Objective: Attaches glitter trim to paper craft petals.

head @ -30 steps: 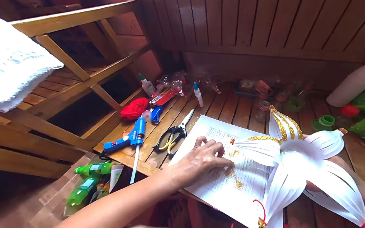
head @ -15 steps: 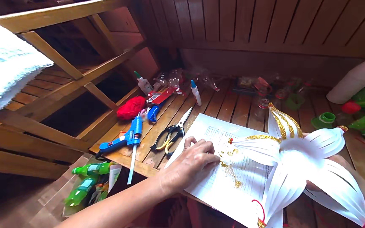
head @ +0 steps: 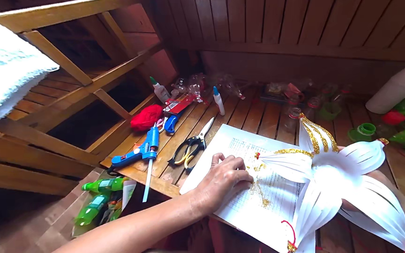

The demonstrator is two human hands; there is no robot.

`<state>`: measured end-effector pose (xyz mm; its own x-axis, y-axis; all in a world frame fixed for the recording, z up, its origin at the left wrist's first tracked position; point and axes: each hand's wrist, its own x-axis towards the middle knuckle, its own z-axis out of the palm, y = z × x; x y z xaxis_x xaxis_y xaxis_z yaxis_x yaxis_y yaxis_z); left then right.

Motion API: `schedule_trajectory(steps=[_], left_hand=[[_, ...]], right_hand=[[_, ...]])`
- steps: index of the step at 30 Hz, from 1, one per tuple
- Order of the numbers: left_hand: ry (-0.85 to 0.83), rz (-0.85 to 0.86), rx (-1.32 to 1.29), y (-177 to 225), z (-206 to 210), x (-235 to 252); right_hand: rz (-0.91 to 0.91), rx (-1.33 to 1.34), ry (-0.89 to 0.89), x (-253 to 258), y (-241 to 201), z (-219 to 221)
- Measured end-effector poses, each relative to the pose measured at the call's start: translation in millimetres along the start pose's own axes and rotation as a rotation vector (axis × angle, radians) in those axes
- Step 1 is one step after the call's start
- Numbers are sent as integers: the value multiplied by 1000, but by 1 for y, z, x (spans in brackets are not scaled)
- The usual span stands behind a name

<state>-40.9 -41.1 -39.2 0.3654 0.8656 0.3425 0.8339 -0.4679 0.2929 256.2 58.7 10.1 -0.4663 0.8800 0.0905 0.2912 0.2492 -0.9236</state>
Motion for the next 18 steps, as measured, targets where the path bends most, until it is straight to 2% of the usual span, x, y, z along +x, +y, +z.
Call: schedule_trajectory(steps=[1,3,5,7,9,10,12,13,16,17,18], left_hand=[[20,4,6,0,3,0],[54,28,30,0,7,-1],[84,66,80,0,11,-2],[87,95,127,-1,14,-4],[64,103,111,-2,13,-4],[60,95,71,-3,10,-4],[98,57,-40,1,-3,3],[135,31,-95,4,-12,9],[228,-60,-236,15,-31,33],[245,-83,-273,17,-31,41],[252,-100,-306,19,-30,47]], right_hand=[[189,118,69,5,1,3],[-10,146,87,19,58,-3],[-291,-30,-21,30,109,-18],[-183,-232,-143,30,92,-24],[-138,-151,-190,30,83,-24],[-119,-75,-137,24,72,-19],[121,238,66,10,20,4],[132,349,95,7,13,7],[-37,451,53,13,38,6],[-168,405,11,18,53,3],[-428,347,-95,28,77,-3]])
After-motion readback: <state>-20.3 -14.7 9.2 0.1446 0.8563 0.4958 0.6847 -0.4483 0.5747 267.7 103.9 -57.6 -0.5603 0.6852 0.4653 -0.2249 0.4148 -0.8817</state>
